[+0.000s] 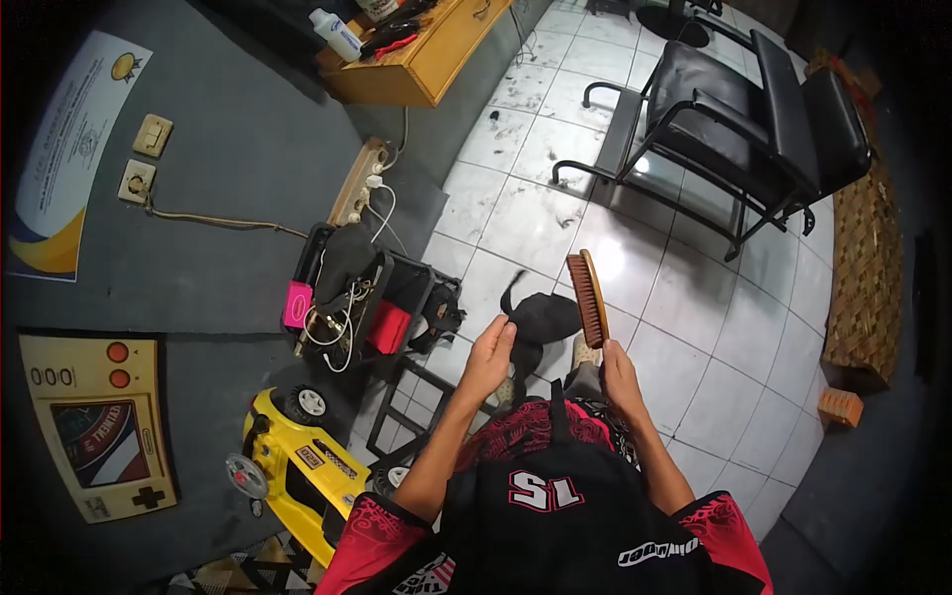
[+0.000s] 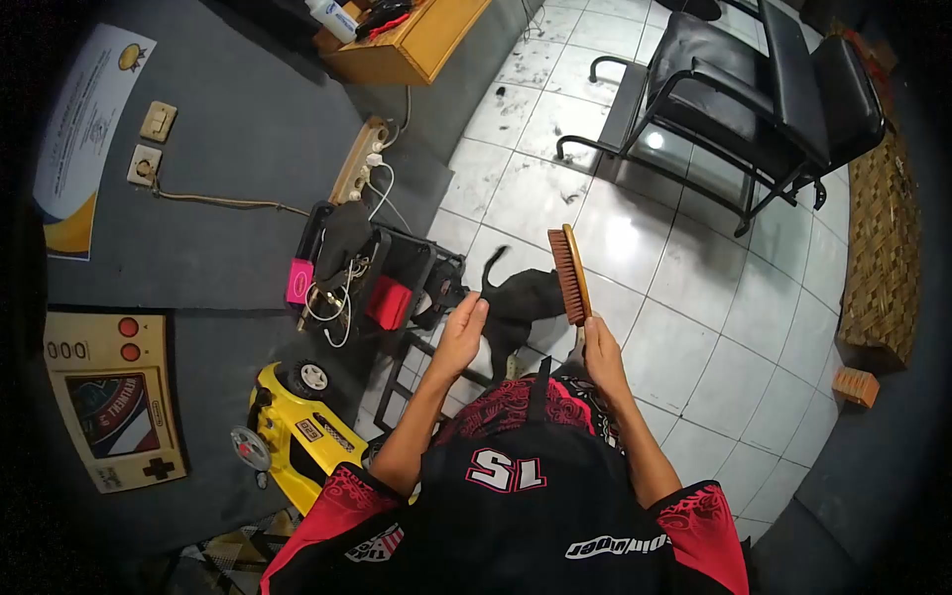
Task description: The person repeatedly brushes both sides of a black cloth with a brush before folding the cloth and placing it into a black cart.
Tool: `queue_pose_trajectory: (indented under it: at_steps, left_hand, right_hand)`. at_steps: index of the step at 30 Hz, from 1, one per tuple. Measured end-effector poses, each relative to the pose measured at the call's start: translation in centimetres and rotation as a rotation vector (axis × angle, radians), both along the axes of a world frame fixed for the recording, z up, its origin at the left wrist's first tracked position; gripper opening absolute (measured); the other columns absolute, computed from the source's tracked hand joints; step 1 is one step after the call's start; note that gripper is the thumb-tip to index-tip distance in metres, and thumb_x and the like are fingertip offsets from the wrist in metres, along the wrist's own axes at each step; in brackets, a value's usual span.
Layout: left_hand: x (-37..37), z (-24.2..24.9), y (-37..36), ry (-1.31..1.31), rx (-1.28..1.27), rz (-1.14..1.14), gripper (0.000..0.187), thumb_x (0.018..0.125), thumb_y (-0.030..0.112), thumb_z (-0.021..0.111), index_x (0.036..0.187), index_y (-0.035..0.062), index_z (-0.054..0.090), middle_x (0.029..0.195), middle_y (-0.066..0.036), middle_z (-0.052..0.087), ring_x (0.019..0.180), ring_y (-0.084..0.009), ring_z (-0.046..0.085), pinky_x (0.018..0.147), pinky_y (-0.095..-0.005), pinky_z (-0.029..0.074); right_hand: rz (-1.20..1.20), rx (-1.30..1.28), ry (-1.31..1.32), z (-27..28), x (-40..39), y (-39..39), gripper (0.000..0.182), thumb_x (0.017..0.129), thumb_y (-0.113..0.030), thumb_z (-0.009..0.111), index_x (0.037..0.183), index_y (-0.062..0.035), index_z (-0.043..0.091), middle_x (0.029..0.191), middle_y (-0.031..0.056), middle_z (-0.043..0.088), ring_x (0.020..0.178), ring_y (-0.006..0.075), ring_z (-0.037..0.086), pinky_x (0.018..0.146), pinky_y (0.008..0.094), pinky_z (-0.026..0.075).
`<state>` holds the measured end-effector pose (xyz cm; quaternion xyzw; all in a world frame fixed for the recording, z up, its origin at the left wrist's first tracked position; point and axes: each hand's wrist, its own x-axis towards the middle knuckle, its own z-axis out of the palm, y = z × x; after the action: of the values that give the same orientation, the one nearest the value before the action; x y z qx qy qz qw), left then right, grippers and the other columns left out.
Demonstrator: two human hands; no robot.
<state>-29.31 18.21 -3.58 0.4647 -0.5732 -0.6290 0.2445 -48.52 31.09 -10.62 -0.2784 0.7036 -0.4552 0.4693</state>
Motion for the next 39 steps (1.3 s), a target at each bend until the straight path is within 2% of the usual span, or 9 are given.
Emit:
queue_pose_trajectory:
  at_steps: [3, 9, 13, 21, 28, 30, 33, 35, 39]
  left_hand:
    - [0.5, -0.9, 0.0, -0.288, -0.663, -0.023, 0.025, 0.096, 0.023, 0.043, 0.094, 0.0004, 0.053, 0.073, 0.005, 0.043, 0.067, -0.0037, 0.041, 0.057, -0.0214, 0.033]
    - [1.8, -2.4, -0.5, 0.351, 0.357, 0.509, 0.03, 0.096, 0.026, 0.044, 0.114, 0.0043, 0.052, 0.08, 0.002, 0.053, 0.07, -0.0122, 0.052, 0.064, -0.0248, 0.043]
    - [1.5, 0.8, -1.9, 0.514, 0.646, 0.577, 0.038, 0.095, 0.029, 0.044, 0.119, 0.0012, 0.049, 0.116, -0.012, 0.057, 0.105, -0.0222, 0.057, 0.092, -0.0385, 0.045]
    - [1.0, 5.1, -1.3, -0.225, -0.124, 0.484, 0.036, 0.097, 0.029, 0.04, 0.112, -0.0016, 0.05, 0.103, -0.005, 0.056, 0.093, -0.0094, 0.052, 0.083, -0.0211, 0.041]
    - [-0.8, 10.6, 1.8, 0.042, -0.218, 0.565, 0.031, 0.098, 0.025, 0.037, 0.114, 0.001, 0.046, 0.097, -0.003, 0.052, 0.086, -0.0082, 0.045, 0.08, -0.0213, 0.036]
    - [-0.1, 11.4, 3.1, 0.097, -0.163, 0.58, 0.031, 0.097, 0.023, 0.039, 0.12, 0.0021, 0.04, 0.1, -0.007, 0.054, 0.083, -0.0106, 0.049, 0.079, -0.0223, 0.04]
    - [-1.2, 15.0, 3.4, 0.2, -0.182, 0.856, 0.032, 0.096, 0.024, 0.042, 0.12, 0.0035, 0.038, 0.1, -0.008, 0.055, 0.09, -0.0138, 0.054, 0.081, -0.0275, 0.046]
    - [-0.2, 16.4, 3.3, 0.385, -0.286, 0.632, 0.032, 0.095, 0.029, 0.042, 0.114, 0.0037, 0.039, 0.099, -0.008, 0.055, 0.094, -0.0159, 0.056, 0.083, -0.031, 0.047]
    - [-0.2, 15.0, 3.5, 0.159, -0.157, 0.719, 0.031, 0.096, 0.03, 0.041, 0.111, 0.0031, 0.043, 0.099, -0.007, 0.054, 0.088, -0.0124, 0.053, 0.081, -0.0252, 0.044]
  right_hand:
    - [0.106, -0.002, 0.016, 0.2, -0.2, -0.2, 0.035, 0.097, -0.031, 0.035, 0.104, 0.0003, 0.049, 0.071, 0.0068, 0.052, 0.066, 0.0164, 0.05, 0.065, 0.0289, 0.043]
    - [0.169, -0.106, -0.07, 1.1, -0.2, -2.5, 0.023, 0.095, -0.022, 0.043, 0.099, -0.0002, 0.05, 0.069, 0.0061, 0.05, 0.063, 0.0144, 0.047, 0.059, 0.0293, 0.04]
    - [0.168, -0.06, -0.143, 1.7, -0.3, -3.3, 0.027, 0.095, -0.025, 0.042, 0.093, 0.0001, 0.051, 0.067, 0.0069, 0.049, 0.061, 0.0148, 0.047, 0.057, 0.0296, 0.039]
    - [0.384, -0.161, -0.07, 7.2, -0.2, -7.3, 0.033, 0.097, -0.029, 0.034, 0.093, 0.0007, 0.049, 0.063, 0.0072, 0.047, 0.058, 0.0134, 0.046, 0.055, 0.0281, 0.038]
    - [0.548, -0.581, -0.175, 11.7, 1.6, -8.8, 0.031, 0.093, -0.029, 0.039, 0.099, 0.0015, 0.044, 0.062, 0.0151, 0.051, 0.053, 0.0303, 0.051, 0.05, 0.0351, 0.039]
    - [0.756, -0.534, 0.046, 9.8, 2.7, -9.0, 0.03, 0.092, -0.028, 0.04, 0.102, 0.0008, 0.043, 0.063, 0.023, 0.055, 0.061, 0.0427, 0.055, 0.054, 0.0439, 0.044]
    - [0.977, -0.202, 0.447, -1.6, 2.9, -7.0, 0.032, 0.093, -0.029, 0.038, 0.098, 0.0004, 0.047, 0.069, 0.0247, 0.057, 0.068, 0.0412, 0.058, 0.06, 0.0472, 0.047]
    - [1.097, -0.004, 0.547, -10.6, 0.2, -4.2, 0.038, 0.094, -0.034, 0.035, 0.092, 0.0001, 0.051, 0.076, 0.0259, 0.059, 0.073, 0.0392, 0.06, 0.065, 0.0486, 0.049]
    - [0.864, 0.25, 0.2, -12.9, -2.7, -2.0, 0.046, 0.095, -0.041, 0.032, 0.086, -0.0007, 0.052, 0.068, 0.0147, 0.056, 0.061, 0.0276, 0.058, 0.056, 0.0403, 0.047]
